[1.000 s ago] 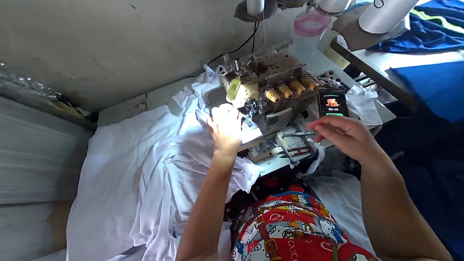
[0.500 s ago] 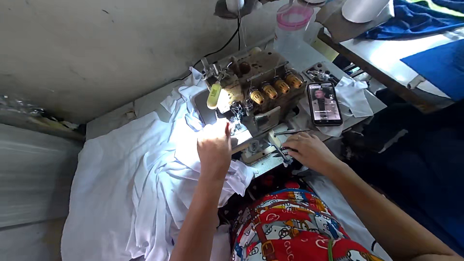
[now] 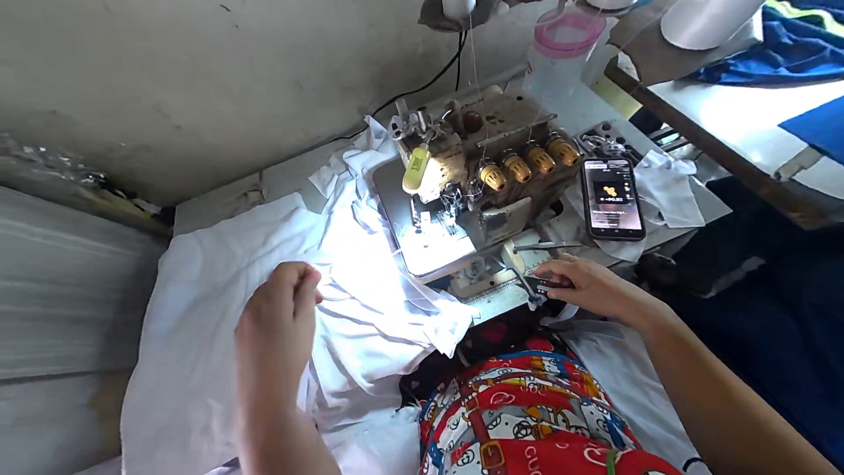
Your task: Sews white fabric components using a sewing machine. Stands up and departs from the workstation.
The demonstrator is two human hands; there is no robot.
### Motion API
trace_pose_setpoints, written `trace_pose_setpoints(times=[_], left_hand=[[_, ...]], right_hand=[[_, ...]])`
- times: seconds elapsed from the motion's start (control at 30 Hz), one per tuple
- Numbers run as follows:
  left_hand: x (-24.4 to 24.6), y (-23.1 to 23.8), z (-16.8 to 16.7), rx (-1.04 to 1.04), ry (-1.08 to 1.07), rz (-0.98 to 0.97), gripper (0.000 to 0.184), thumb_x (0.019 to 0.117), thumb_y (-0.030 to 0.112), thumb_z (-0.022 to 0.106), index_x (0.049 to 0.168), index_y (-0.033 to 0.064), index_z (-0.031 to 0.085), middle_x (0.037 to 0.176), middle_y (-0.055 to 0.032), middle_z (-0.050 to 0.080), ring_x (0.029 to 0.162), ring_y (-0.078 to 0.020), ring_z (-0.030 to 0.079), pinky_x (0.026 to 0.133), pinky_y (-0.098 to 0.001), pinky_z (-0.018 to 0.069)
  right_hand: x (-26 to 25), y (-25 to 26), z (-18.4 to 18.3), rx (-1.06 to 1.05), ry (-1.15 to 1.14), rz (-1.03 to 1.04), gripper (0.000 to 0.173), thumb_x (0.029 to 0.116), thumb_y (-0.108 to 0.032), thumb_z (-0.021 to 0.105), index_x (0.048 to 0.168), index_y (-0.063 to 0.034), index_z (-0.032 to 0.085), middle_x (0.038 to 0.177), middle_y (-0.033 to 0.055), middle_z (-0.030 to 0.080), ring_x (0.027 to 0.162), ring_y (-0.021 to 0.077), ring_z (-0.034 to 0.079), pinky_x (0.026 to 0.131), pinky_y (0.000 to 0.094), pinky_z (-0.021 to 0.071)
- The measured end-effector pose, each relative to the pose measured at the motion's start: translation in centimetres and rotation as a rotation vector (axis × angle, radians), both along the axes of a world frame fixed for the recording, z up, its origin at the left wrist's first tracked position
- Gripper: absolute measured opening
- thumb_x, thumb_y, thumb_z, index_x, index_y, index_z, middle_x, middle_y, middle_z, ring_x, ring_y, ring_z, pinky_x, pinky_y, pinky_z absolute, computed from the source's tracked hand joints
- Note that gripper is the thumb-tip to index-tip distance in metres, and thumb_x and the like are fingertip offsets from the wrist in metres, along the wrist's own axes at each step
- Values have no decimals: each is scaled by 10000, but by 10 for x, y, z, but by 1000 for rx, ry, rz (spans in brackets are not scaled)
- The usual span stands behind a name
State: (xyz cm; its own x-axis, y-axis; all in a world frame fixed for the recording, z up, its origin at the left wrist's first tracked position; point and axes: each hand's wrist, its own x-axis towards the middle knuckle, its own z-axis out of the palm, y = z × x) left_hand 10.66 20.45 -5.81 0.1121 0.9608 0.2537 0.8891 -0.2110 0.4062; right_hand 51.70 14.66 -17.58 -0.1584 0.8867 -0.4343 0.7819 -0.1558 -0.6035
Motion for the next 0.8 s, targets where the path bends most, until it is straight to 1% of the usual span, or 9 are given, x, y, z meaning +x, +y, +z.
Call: trace_pose_setpoints(times=[0.1, 0.17, 0.3, 0.4, 0.5, 0.6, 0.67, 0.73, 0.8], left_hand=[[-30, -17, 2, 44, -143, -93, 321, 1061, 256, 443, 1032, 3, 637, 794, 13, 615, 685, 18, 559, 637, -171, 476], [-38, -31, 3, -10, -305, -211, 264, 1052, 250, 477, 993, 32, 615, 783, 102, 591, 697, 119, 538, 652, -77, 464], [-16, -60, -16, -253, -282, -476, 276, 1048, 268, 501, 972, 65, 672, 796, 34, 651, 714, -3, 619, 681, -195, 538], [9, -74, -60, -433, -212, -678, 231, 1028, 205, 512, 969, 70, 690, 787, -22, 673, 709, -138, 663, 684, -341, 572], [17, -88, -97, -714, -55, -616, 197, 1010, 142, 567, 996, 0, 703, 816, -137, 707, 795, -320, 712, 765, -541, 571], [-3, -91, -99, -980, -8, -461, 273, 921, 4, 676, 1173, -99, 653, 1119, -291, 684, 1021, -451, 683, 931, -612, 524], [-23, -92, -81, -889, -114, -402, 343, 872, -36, 716, 1202, -102, 651, 1188, -285, 668, 1024, -423, 697, 917, -567, 565], [-30, -86, -56, -656, -168, -349, 137, 894, 68, 721, 988, -32, 725, 939, -153, 737, 841, -255, 729, 776, -443, 603], [-23, -71, -39, -410, -154, -346, 184, 915, 217, 722, 897, 36, 752, 902, -79, 748, 888, -196, 725, 803, -421, 594]], right_hand=[[7, -2, 12, -63, 9, 3, 296, 1000, -81, 632, 1261, 57, 647, 1171, 272, 637, 1049, 381, 614, 976, 518, 471], [12, -6, 18, -15, 3, -14, 247, 1009, -75, 605, 1204, 64, 669, 1181, 272, 645, 1077, 386, 621, 981, 533, 473], [6, -13, 33, 194, 59, -21, 239, 1016, -64, 552, 1168, 73, 675, 1163, 266, 659, 1081, 383, 630, 958, 542, 487], [-10, -8, 39, 239, 189, 26, 262, 1037, -112, 503, 1160, 57, 661, 1075, 206, 690, 1001, 265, 665, 920, 440, 526], [-26, -4, 39, 195, 334, 83, 272, 1041, -106, 461, 1153, 59, 646, 1025, 153, 680, 938, 160, 646, 880, 339, 528], [-39, -3, 34, 123, 438, 92, 285, 1035, -81, 415, 1163, 60, 626, 1010, 128, 656, 905, 109, 628, 845, 287, 523], [-45, -4, 29, 87, 490, 81, 280, 1035, -70, 398, 1166, 55, 613, 1007, 109, 642, 897, 80, 615, 841, 259, 516], [-51, -5, 24, 64, 536, 52, 278, 1045, -71, 389, 1165, 47, 610, 984, 82, 628, 862, 50, 597, 809, 232, 506], [-55, -4, 19, 76, 534, 35, 292, 1059, -99, 374, 1161, 34, 613, 955, 72, 611, 821, 48, 586, 775, 226, 506]])
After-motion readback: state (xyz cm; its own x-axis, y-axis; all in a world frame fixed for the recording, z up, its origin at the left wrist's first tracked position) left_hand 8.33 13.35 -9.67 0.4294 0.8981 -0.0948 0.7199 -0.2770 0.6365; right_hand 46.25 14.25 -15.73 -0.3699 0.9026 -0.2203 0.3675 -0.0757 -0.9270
